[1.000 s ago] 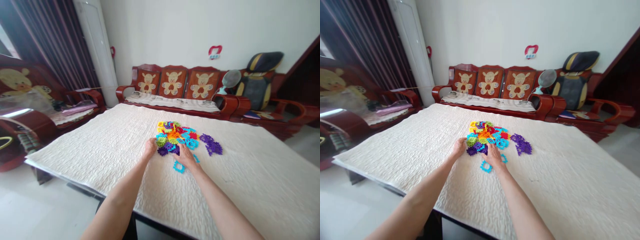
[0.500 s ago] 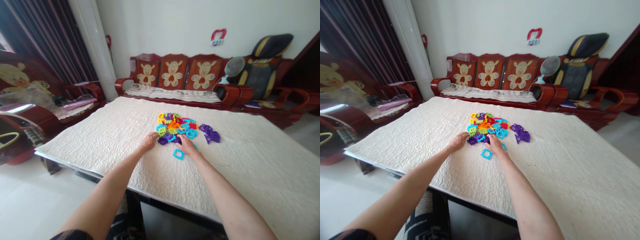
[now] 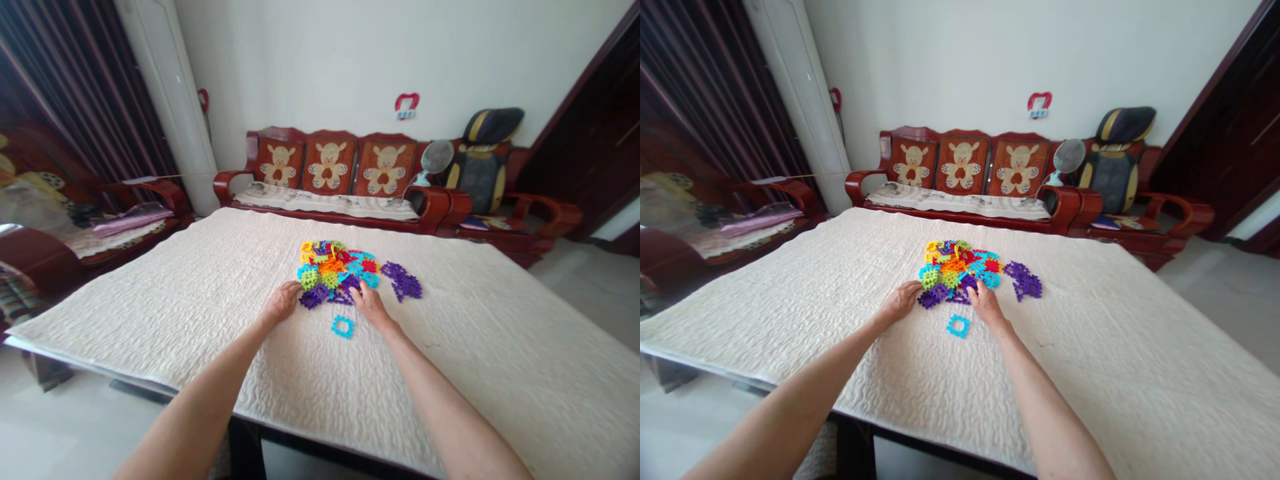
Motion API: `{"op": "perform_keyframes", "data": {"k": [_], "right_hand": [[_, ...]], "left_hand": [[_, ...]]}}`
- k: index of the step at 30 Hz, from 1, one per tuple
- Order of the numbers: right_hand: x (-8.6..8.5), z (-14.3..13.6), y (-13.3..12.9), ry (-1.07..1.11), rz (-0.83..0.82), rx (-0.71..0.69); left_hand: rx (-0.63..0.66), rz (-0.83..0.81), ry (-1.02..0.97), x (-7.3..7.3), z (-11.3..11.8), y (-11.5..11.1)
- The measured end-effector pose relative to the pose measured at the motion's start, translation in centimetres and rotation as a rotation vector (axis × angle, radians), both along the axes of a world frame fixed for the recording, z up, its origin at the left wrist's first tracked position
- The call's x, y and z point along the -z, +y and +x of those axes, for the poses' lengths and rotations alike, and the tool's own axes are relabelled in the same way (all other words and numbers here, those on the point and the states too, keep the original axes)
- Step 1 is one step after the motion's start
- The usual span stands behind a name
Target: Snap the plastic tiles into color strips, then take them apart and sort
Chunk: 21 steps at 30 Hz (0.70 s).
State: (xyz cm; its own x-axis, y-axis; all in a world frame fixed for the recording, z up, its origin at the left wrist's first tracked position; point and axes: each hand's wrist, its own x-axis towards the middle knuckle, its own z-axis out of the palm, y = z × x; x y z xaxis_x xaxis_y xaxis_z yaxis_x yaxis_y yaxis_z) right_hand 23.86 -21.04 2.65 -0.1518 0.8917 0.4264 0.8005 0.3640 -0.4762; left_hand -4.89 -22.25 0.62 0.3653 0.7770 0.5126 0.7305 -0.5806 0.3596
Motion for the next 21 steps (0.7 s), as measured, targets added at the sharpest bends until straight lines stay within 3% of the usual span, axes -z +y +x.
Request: {"op": "perform_keyframes", "data": {"k": [5, 10, 14, 17, 21], "right_hand": [[-0.4, 0.1, -0.4, -0.012, 0.002, 0.039], [-1.4, -1.1, -1.1, -0.081, -0.004, -0.027], [-2.4, -2.1, -1.5, -0.134, -0.001, -0.049], [-3.0, -2.8, -2.1, -0.181, 0.013, -0.074], [-3.1, -3.4, -2.9, -0.217, 0.0, -0.113]], "left_hand": [[0.002, 0.01, 0.017, 0.0, 0.1, 0.1], [0.017, 0.008, -0.009, 0.3, -0.3, 0.4], [-0.045, 0.033, -0.089, -0.4, -0.1, -0.1], [-0.097, 0.135, -0.132, -1.4, 1.5, -0.6], [0.017, 0.209, -0.108, -2.1, 4.7, -0.7]]}}
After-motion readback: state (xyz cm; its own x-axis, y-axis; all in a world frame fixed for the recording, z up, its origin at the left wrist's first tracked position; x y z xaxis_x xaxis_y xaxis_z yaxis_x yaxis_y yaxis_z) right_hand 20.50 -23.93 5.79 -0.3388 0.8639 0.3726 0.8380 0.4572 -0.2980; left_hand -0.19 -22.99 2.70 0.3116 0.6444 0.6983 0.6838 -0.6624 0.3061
